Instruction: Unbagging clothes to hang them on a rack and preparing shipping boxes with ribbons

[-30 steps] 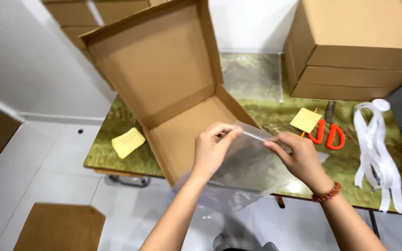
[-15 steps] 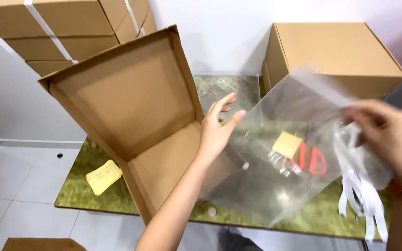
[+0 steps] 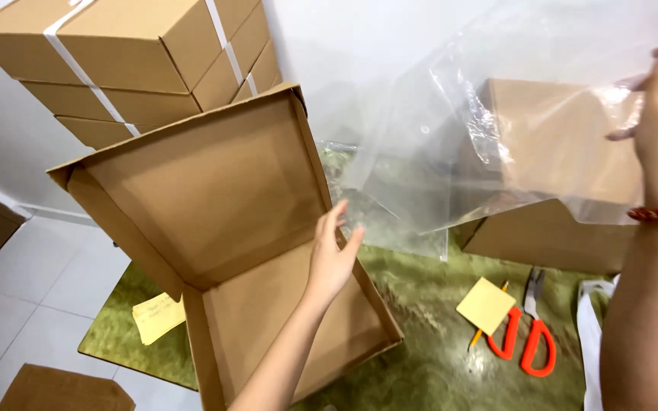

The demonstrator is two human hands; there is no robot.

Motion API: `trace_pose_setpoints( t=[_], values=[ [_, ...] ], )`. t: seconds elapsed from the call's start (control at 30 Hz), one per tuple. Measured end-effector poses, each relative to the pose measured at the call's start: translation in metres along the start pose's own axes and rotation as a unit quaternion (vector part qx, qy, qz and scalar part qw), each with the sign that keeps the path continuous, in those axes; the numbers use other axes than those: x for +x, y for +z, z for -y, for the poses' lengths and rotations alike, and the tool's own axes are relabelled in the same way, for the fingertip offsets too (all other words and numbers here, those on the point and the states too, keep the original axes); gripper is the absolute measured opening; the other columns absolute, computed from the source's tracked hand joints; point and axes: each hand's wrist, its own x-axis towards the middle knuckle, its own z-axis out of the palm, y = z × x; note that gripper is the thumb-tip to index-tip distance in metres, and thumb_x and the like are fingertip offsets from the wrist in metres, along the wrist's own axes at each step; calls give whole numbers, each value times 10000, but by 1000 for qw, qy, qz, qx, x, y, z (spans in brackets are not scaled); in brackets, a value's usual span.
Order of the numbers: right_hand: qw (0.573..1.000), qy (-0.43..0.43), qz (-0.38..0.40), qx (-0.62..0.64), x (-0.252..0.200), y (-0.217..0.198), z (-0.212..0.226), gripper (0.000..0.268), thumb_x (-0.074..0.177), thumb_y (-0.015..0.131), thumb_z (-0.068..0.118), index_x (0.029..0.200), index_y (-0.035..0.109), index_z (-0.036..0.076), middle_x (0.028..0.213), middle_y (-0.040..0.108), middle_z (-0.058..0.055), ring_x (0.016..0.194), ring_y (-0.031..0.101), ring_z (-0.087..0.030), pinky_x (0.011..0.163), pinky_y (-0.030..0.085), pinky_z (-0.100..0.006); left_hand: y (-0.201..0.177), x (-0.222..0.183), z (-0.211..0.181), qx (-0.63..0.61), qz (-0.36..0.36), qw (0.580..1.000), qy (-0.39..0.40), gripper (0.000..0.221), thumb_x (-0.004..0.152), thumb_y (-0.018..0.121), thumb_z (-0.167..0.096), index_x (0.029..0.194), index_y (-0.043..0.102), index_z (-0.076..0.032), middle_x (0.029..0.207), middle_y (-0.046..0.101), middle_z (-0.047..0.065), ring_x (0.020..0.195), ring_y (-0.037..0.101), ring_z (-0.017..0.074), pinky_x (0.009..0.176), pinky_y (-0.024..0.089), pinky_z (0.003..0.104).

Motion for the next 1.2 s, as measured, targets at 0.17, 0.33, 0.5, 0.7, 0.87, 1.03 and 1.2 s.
trace_pose_setpoints(
  t=[0.17,0.33,0.5,0.7,0.87,1.03,1.2],
  values=[
    [993,-90,-46,-64,18,58,38,206,1198,561,-105,1383,633,-51,1394,753,-159,878,740,-233,493,579,-347,42,7,15,70,172,983,-1,477,1029,580,-277,1499,573,-199,1728,306,141,1605,250,331,1273,206,613],
    [981,-20,32,188,16,134,38,162,1187,491,-38,1335,555,-33,1359,643,-213,1001,751,-278,462,608,-359,77,7,-19,92,270,949,-132,472,1037,562,-311,1506,564,-261,1777,204,51,1618,199,283,1303,165,615],
    [946,107,42,303,-4,185,33,176,1196,547,184,1333,535,75,1030,779,-99,422,511,-101,370,430,-233,93,10,-22,120,323,926,-155,480,1043,539,-328,1518,535,-256,1779,218,-14,1614,233,235,1317,117,599],
    [873,336,51,350,-47,247,-26,123,1186,494,157,1283,567,173,989,792,48,460,506,-30,417,387,-172,105,8,36,85,252,956,-126,375,1001,605,-356,1360,684,-276,1686,418,39,1568,399,185,1266,265,409],
    [885,436,87,139,-76,296,-78,375,1129,543,180,1502,531,146,994,754,19,579,568,-76,478,459,-246,100,7,12,101,297,925,-217,410,1037,539,-378,1432,620,-303,1740,328,-50,1584,354,215,1284,246,507],
    [881,451,121,75,-110,326,-137,370,1121,536,167,1490,540,142,1011,770,13,507,506,-78,412,427,-269,99,7,23,114,289,927,-212,408,1045,542,-373,1440,615,-305,1730,342,-54,1580,341,218,1291,236,538],
    [863,487,126,55,-141,333,-169,333,1102,509,101,1430,543,146,986,790,7,594,587,-130,453,400,-315,91,3,47,108,259,932,-231,379,1035,561,-386,1396,657,-320,1689,412,-77,1543,421,190,1274,304,490]
  ],
)
